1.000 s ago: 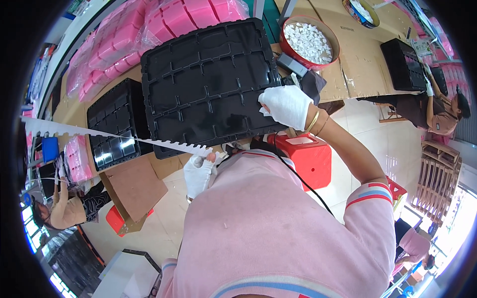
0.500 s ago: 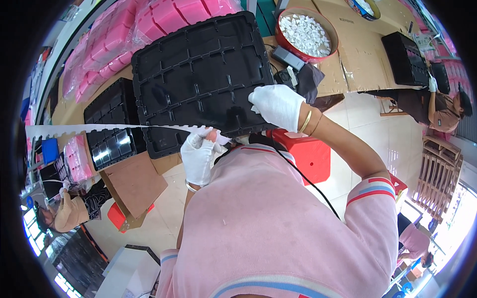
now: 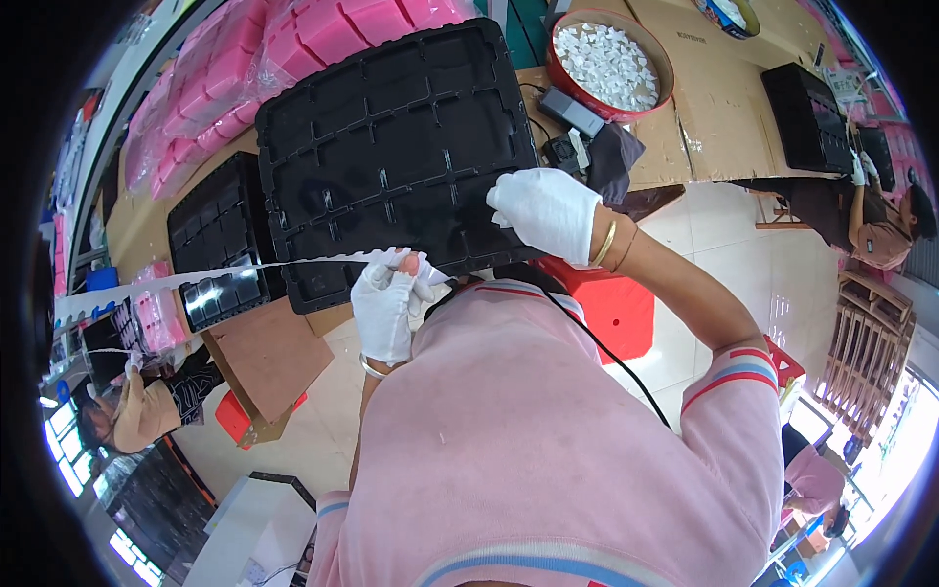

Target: The person applies adhesive pads from a strip onto black plastic trays by hand and fits foam inserts into the trays.

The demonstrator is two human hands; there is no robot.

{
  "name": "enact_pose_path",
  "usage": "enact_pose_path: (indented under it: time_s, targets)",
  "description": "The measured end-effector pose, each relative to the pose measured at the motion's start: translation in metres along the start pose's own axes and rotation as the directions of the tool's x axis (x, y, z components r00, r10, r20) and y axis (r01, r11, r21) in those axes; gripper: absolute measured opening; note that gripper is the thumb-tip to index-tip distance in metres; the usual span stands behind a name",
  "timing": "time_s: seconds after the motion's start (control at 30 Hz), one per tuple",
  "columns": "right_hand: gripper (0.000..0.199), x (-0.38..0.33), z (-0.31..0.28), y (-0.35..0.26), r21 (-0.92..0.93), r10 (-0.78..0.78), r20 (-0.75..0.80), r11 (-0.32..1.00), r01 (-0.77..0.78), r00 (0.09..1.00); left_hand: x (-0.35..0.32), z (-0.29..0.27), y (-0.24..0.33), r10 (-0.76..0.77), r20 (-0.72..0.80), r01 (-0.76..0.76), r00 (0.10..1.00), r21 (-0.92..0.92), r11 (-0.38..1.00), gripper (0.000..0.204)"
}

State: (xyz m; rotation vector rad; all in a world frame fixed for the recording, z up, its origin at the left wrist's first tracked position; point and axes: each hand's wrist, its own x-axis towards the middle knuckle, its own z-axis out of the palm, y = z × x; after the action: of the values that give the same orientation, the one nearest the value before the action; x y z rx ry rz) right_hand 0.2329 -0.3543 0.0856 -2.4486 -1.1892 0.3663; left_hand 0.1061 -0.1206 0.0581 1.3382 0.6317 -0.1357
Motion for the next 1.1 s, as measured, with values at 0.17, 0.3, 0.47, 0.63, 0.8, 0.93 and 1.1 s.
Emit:
enact_pose_path:
  time_s: [0.17,0.3,0.47,0.63,0.8,0.93,1.1]
  targets:
    - [0.011,-0.008,0.009,0.004,0.046,-0.136,0.026,0.99,0.135,0.99,0.0,0.001,0.002,-0.039,-0.001,0.039,0.999,0.003,0.999,0.016]
    - [0.011,-0.009,-0.006,0.014,0.187,-0.109,-0.079,0.975,0.122,0.991,0.002,0.003,0.007,-0.058,-0.039,0.058,0.998,-0.007,0.998,0.018]
    - [0.016,0.014,-0.046,0.098,0.039,0.08,-0.487,0.997,-0.07,0.87,0.0,0.004,0.009,-0.035,-0.068,0.034,0.997,-0.02,0.999,0.017]
    - [0.02,-0.012,-0.005,0.296,-0.1,0.328,-0.603,0.873,-0.477,0.727,0.001,0.007,0.009,-0.054,-0.004,0.053,0.999,-0.142,0.988,0.019]
    - [0.018,0.015,-0.007,0.26,-0.027,0.569,-0.57,0.708,-0.706,0.593,0.006,0.009,0.005,-0.027,-0.117,0.01,0.993,-0.146,0.989,0.014]
    - [0.015,0.046,-0.02,0.105,0.435,0.411,-0.394,0.871,-0.228,0.822,0.012,0.003,0.007,0.089,-0.045,-0.096,0.995,-0.212,0.973,0.011]
    - [0.016,0.055,-0.015,-0.027,0.595,0.109,-0.159,0.804,0.007,0.981,0.011,0.014,0.029,0.083,-0.021,-0.085,0.996,-0.274,0.958,0.011]
